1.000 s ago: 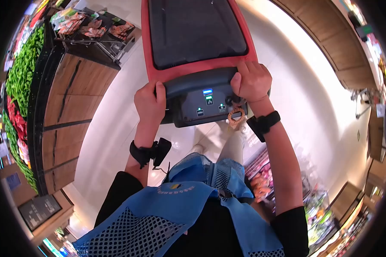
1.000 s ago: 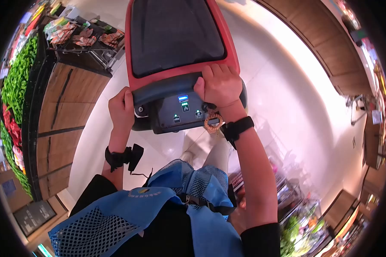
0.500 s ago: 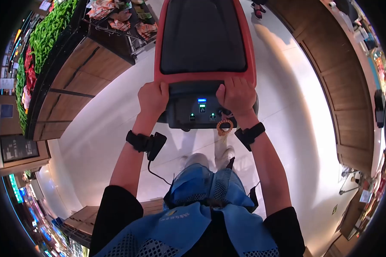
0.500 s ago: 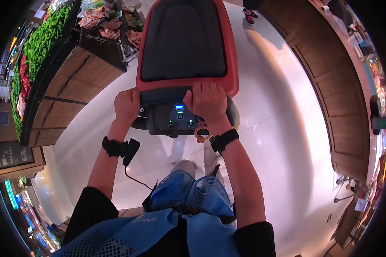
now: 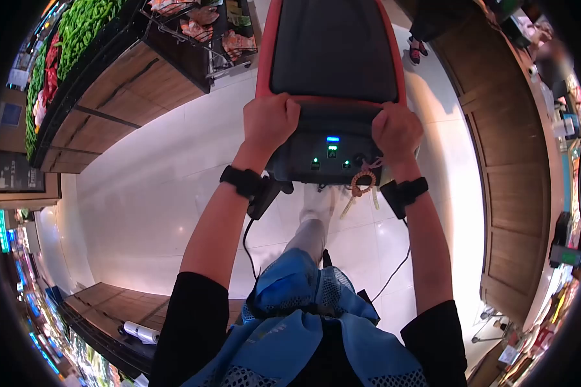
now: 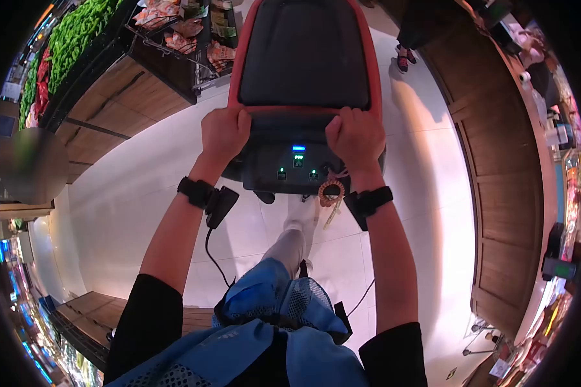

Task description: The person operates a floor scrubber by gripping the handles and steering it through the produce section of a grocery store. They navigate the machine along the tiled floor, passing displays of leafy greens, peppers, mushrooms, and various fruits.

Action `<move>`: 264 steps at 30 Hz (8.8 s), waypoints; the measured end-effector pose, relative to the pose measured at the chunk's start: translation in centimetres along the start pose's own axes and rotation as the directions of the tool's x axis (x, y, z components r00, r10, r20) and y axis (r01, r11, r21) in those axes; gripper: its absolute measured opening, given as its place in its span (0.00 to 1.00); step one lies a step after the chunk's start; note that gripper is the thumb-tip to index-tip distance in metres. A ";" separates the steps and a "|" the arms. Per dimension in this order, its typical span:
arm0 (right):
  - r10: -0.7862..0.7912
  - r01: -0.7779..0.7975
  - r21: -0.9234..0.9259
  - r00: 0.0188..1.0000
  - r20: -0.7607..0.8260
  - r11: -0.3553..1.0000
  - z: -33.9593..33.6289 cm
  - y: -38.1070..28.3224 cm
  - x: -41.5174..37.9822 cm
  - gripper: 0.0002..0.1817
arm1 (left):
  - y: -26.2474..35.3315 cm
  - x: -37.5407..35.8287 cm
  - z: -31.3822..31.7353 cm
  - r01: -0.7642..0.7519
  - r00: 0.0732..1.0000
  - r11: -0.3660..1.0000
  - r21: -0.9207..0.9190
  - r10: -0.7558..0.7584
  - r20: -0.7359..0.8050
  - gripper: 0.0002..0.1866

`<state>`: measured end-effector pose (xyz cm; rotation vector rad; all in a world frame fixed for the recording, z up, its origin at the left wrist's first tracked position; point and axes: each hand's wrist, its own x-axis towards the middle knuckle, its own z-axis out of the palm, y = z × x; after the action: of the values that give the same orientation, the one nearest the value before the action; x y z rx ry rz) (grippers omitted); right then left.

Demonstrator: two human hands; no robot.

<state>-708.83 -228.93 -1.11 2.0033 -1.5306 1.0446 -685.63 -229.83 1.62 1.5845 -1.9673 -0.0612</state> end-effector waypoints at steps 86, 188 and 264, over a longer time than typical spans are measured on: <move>-0.201 0.206 0.082 0.977 -0.064 0.975 91.8 40.0 87.2 0.10 | -36.6 116.3 39.8 0.099 0.948 0.982 0.159 -0.045 -0.315 0.16; -0.135 0.139 0.059 0.989 -0.064 0.989 209.7 62.2 191.8 0.12 | -100.3 256.3 76.6 0.012 0.971 0.953 0.303 0.061 -0.231 0.20; -0.115 0.115 0.093 0.993 -0.008 0.989 310.8 78.2 278.2 0.12 | -161.8 371.2 108.4 0.002 0.895 0.935 0.356 0.157 -0.417 0.13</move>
<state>-652.65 -649.55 4.67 2.1248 -1.3697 1.0894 -634.07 -645.79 5.60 1.5538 -1.7347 0.6618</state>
